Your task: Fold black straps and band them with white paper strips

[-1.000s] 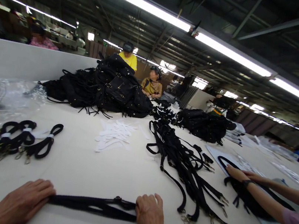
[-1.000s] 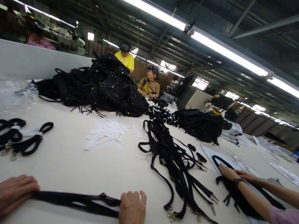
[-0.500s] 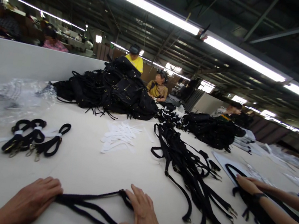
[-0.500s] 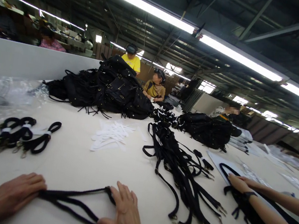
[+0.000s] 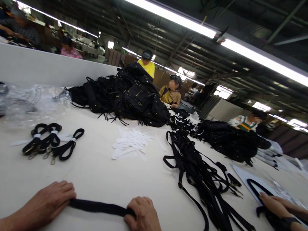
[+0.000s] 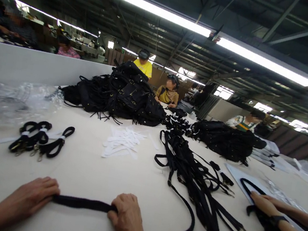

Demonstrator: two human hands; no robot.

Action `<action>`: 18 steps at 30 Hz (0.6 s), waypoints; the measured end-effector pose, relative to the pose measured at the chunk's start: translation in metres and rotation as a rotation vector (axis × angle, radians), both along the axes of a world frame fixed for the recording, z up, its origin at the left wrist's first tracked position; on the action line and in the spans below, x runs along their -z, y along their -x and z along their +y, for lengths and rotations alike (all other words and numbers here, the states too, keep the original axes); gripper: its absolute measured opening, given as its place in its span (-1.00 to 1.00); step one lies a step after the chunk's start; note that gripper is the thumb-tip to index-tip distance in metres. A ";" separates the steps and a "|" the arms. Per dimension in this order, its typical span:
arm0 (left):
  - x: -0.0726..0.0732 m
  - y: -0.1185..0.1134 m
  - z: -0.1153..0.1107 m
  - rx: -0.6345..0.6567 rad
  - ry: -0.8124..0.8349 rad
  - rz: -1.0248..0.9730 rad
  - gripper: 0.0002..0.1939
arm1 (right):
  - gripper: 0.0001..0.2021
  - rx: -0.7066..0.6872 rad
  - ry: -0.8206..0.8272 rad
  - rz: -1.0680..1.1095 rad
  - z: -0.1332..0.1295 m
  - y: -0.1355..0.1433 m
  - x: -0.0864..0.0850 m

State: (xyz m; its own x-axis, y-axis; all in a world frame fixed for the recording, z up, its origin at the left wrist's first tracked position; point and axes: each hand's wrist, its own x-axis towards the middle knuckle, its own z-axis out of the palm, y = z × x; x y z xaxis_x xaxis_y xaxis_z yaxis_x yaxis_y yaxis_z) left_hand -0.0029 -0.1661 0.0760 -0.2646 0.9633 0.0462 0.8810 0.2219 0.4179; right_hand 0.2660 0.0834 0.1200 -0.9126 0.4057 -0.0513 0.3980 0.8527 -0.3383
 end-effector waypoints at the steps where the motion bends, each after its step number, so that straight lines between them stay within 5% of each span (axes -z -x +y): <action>1: -0.001 -0.001 0.001 -0.007 0.003 -0.005 -0.74 | -0.89 0.012 -0.033 0.013 -0.002 0.000 0.006; 9: -0.021 0.005 -0.006 -0.009 0.006 -0.061 -0.65 | -0.89 0.003 -0.266 0.240 0.000 -0.001 0.066; 13: -0.026 -0.010 -0.003 -0.034 -0.068 -0.048 -0.40 | -0.87 0.000 -0.308 0.267 0.000 0.001 0.065; 18: -0.015 -0.068 0.044 0.049 -0.140 0.037 -0.32 | -0.86 -0.017 -0.338 0.292 -0.001 0.001 0.062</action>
